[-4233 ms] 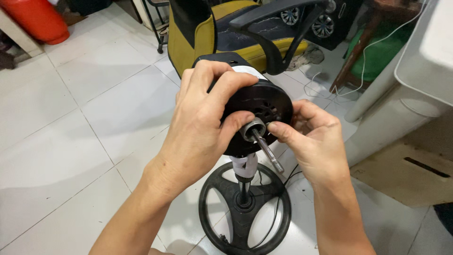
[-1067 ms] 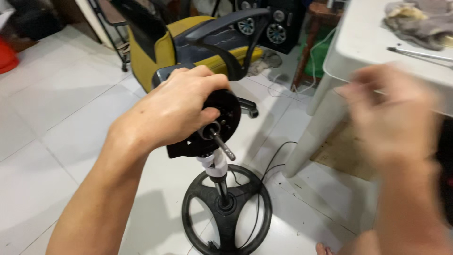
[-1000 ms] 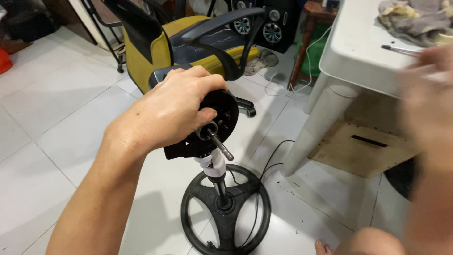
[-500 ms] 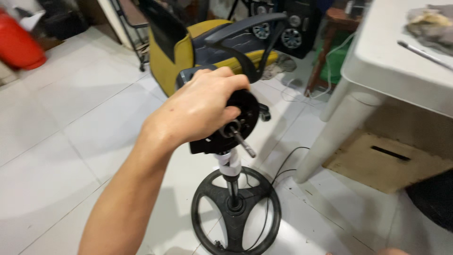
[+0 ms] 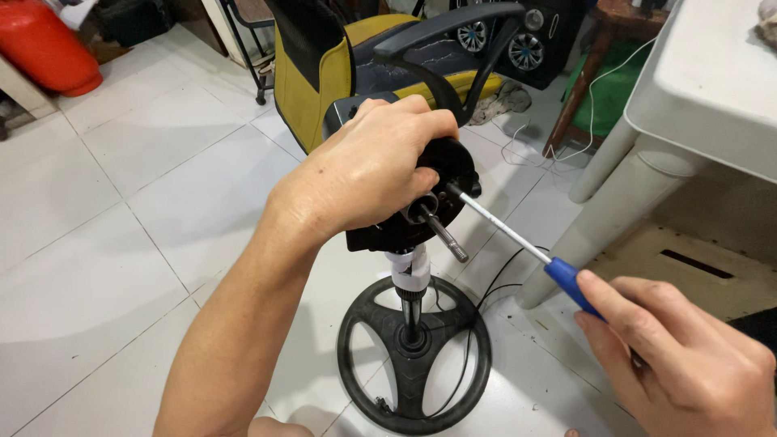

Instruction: The person disassembles an electric fan by removing the motor housing from the stand using a screwdriver. They then place the motor housing on the floor and pick up the fan cage.

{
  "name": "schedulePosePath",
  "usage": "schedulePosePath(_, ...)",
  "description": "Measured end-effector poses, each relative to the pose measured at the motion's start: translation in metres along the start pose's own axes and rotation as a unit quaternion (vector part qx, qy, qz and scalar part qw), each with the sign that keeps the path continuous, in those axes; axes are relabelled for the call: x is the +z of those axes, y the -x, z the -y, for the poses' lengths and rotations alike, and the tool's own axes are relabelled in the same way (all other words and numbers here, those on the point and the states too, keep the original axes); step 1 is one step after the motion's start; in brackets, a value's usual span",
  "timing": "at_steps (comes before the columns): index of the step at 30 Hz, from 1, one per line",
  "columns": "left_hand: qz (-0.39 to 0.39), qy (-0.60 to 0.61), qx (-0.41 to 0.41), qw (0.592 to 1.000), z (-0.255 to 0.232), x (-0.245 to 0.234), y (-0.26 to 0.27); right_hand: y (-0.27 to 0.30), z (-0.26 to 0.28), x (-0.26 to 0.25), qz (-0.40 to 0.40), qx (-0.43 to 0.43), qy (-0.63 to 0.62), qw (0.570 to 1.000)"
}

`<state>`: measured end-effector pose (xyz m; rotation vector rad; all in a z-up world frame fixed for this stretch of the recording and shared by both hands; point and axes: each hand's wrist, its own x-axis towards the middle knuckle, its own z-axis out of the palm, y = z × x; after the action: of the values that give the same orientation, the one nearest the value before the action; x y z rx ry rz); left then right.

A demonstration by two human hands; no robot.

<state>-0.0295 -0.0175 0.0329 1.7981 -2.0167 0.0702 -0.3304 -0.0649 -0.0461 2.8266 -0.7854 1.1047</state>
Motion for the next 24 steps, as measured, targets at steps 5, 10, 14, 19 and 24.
schedulePosePath(5,-0.006,0.008,0.001,1.0,0.0,-0.001,0.001,0.0,0.007,-0.004,0.019,0.009,0.004,1.0)
schedulePosePath(10,-0.025,0.0,0.021,0.999,0.0,0.001,0.001,0.004,0.01,0.0,0.002,-0.003,0.012,1.0)
schedulePosePath(14,-0.025,-0.001,0.019,0.999,0.002,0.001,0.002,0.004,0.008,0.004,0.007,-0.009,0.018,1.0)
schedulePosePath(19,-0.032,-0.002,0.025,0.999,0.003,0.002,0.002,0.01,0.002,0.006,0.031,-0.073,0.103,0.992)
schedulePosePath(24,-0.039,-0.004,0.029,0.999,0.003,0.003,0.002,0.027,-0.001,0.003,0.113,-0.042,0.144,0.982)
